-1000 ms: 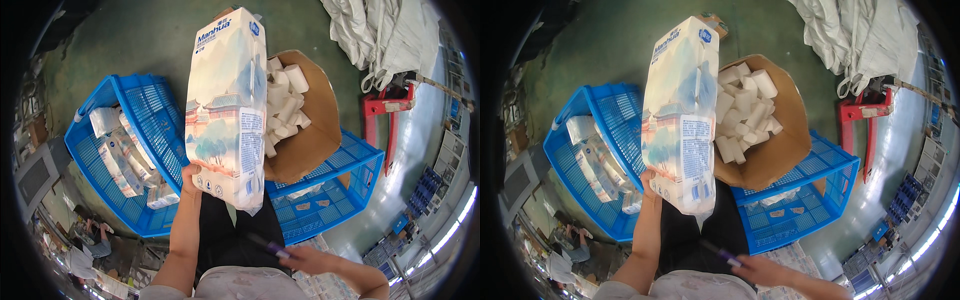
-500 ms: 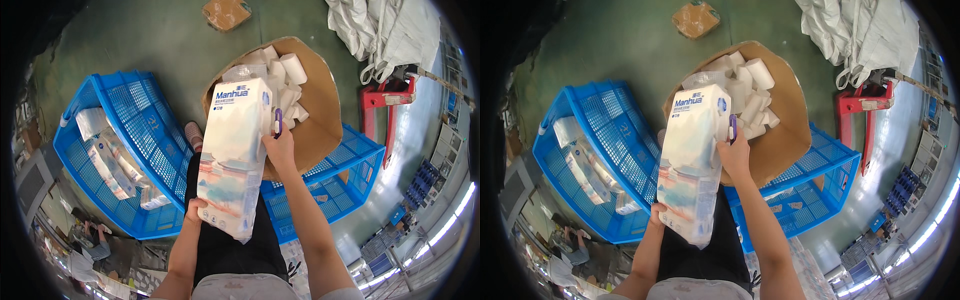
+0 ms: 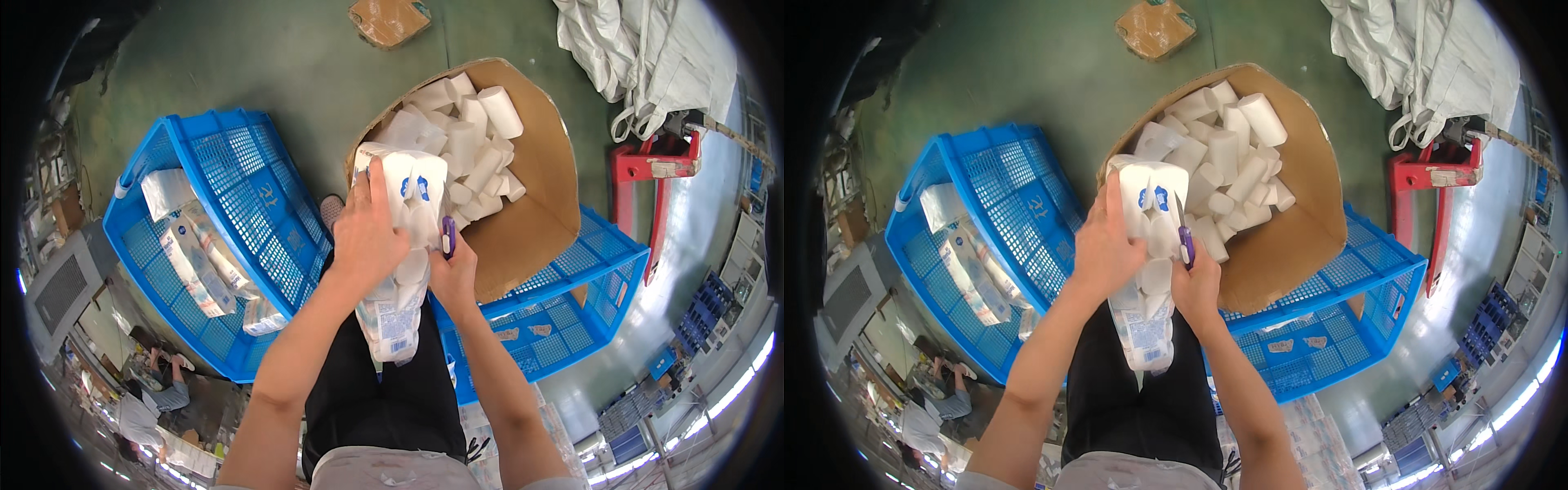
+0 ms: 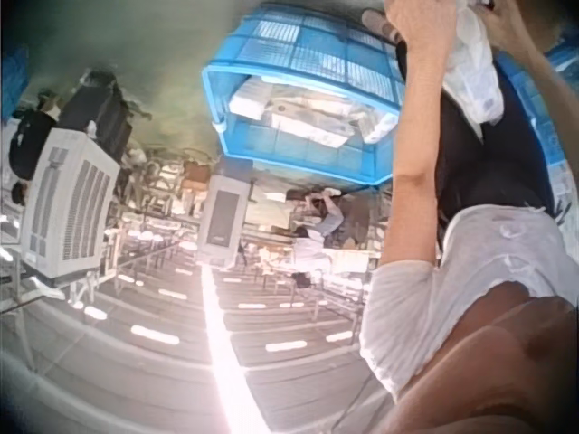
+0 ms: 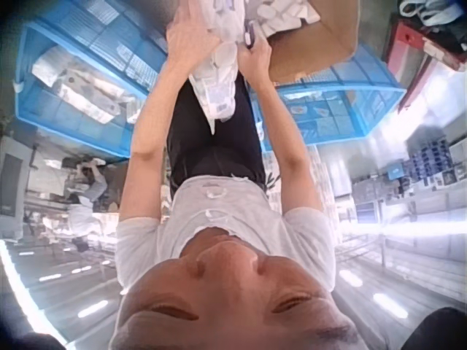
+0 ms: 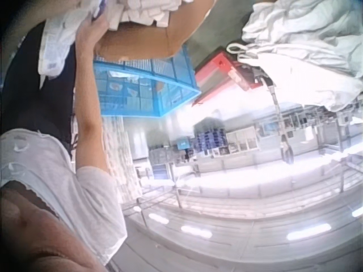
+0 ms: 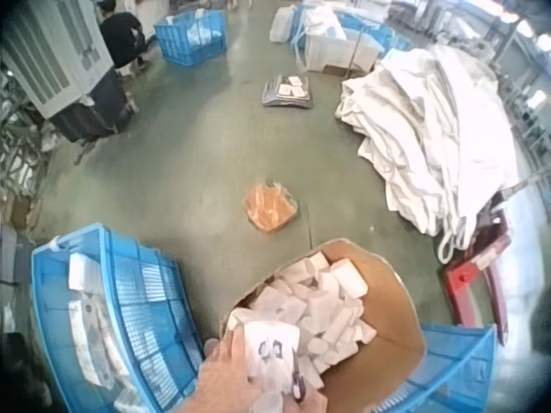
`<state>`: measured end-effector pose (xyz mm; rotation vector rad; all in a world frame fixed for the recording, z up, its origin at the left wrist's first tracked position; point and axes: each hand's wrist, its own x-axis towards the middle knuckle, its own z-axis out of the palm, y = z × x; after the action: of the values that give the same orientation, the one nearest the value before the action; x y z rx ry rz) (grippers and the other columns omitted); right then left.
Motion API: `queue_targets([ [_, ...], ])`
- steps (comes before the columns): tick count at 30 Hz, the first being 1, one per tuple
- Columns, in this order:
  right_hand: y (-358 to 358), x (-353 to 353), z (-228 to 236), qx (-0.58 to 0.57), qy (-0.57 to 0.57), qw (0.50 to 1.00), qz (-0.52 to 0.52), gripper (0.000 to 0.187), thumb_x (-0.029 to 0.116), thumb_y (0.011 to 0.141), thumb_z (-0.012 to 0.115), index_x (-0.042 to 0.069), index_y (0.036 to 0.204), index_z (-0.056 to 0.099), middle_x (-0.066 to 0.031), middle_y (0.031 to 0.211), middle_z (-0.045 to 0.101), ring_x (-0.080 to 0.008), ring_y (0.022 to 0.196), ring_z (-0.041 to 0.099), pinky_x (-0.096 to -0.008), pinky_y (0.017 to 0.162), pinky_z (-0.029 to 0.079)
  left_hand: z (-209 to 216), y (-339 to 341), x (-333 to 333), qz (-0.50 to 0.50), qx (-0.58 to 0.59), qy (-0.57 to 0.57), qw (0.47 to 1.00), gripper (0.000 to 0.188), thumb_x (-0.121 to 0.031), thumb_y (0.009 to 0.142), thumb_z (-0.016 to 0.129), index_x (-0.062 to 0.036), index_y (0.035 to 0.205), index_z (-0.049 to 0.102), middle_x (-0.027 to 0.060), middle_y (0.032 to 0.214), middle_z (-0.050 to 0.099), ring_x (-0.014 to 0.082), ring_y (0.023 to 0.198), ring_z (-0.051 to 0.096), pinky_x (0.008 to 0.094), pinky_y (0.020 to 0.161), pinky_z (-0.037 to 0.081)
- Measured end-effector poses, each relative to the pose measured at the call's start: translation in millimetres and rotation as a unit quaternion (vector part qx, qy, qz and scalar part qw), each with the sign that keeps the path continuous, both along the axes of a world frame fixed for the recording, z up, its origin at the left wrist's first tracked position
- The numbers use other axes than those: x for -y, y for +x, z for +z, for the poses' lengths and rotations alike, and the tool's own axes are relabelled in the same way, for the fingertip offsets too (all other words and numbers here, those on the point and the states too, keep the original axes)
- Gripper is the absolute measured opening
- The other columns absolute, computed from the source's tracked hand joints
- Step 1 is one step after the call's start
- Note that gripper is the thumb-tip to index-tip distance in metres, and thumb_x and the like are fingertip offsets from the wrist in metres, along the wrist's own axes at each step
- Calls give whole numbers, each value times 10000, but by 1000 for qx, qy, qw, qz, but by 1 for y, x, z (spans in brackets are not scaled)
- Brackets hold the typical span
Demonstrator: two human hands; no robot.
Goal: The person takes plastic-wrapped bundles of paper rolls from a blue bin, uses a purple utility knife to cut open the packaging, and places the individual rolls into a cardboard box.
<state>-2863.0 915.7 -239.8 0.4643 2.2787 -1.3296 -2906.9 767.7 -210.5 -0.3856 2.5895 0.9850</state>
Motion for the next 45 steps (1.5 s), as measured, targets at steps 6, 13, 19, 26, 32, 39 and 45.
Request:
queue_targets([
  [6, -1, 1, 6, 53, -91, 992, -72, 197, -21, 725, 532, -29, 920, 554, -73, 719, 559, -126, 651, 494, -254, 604, 416, 11, -21, 20, -121, 6, 29, 992, 788, 10, 624, 526, -34, 1340, 200, 262, 1230, 413, 424, 1050, 475, 396, 878, 419],
  [13, -2, 12, 21, 63, -54, 997, 1, 377, 21, 680, 532, 2, 1055, 513, -196, 744, 572, -365, 728, 562, -367, 648, 444, 13, -13, 29, -83, 26, 0, 996, 746, 102, 611, 449, -61, 1312, 254, 260, 1255, 406, 405, 1030, 504, 390, 828, 453],
  [19, -47, -1, 9, -121, 47, 981, 141, 532, -10, 680, 533, 46, 1196, 414, -156, 947, 575, -357, 734, 567, -407, 669, 464, -1, -32, 49, -163, -85, 31, 983, 531, 152, 613, 416, -42, 1106, 457, 201, 1102, 514, 341, 912, 562, 342, 722, 472],
  [26, -69, 7, 5, -50, -66, 988, 132, 379, -22, 716, 521, 16, 1092, 546, -156, 857, 608, -329, 723, 574, -343, 640, 457, -44, -64, 86, 8, 63, 222, 973, 202, 147, 607, 415, 8, 686, 540, 16, 636, 536, 83, 609, 490, 208, 549, 393],
  [32, -81, -1, -6, -147, -83, 974, 151, 194, -54, 713, 490, -34, 876, 592, -44, 591, 425, -108, 538, 391, -246, 490, 321, -42, -80, 69, -127, -90, 206, 966, 353, 147, 603, 383, -6, 822, 613, 72, 823, 599, 165, 784, 555, 261, 727, 444],
  [39, -89, 14, 10, -8, -267, 945, 190, 240, -106, 673, 431, -32, 834, 593, -28, 618, 453, -114, 549, 364, -239, 500, 289, -21, -116, 83, -250, 188, 346, 885, 370, 173, 590, 395, 6, 826, 627, 70, 855, 599, 162, 818, 553, 255, 775, 444],
  [45, -74, 47, -69, 267, -501, 778, -269, 210, -68, 641, 425, 58, 740, 561, 3, 610, 511, -48, 435, 347, -183, 392, 248, -64, -125, 96, -149, 263, 331, 894, 237, 112, 623, 442, 21, 763, 610, 50, 759, 601, 120, 698, 547, 245, 663, 451],
])
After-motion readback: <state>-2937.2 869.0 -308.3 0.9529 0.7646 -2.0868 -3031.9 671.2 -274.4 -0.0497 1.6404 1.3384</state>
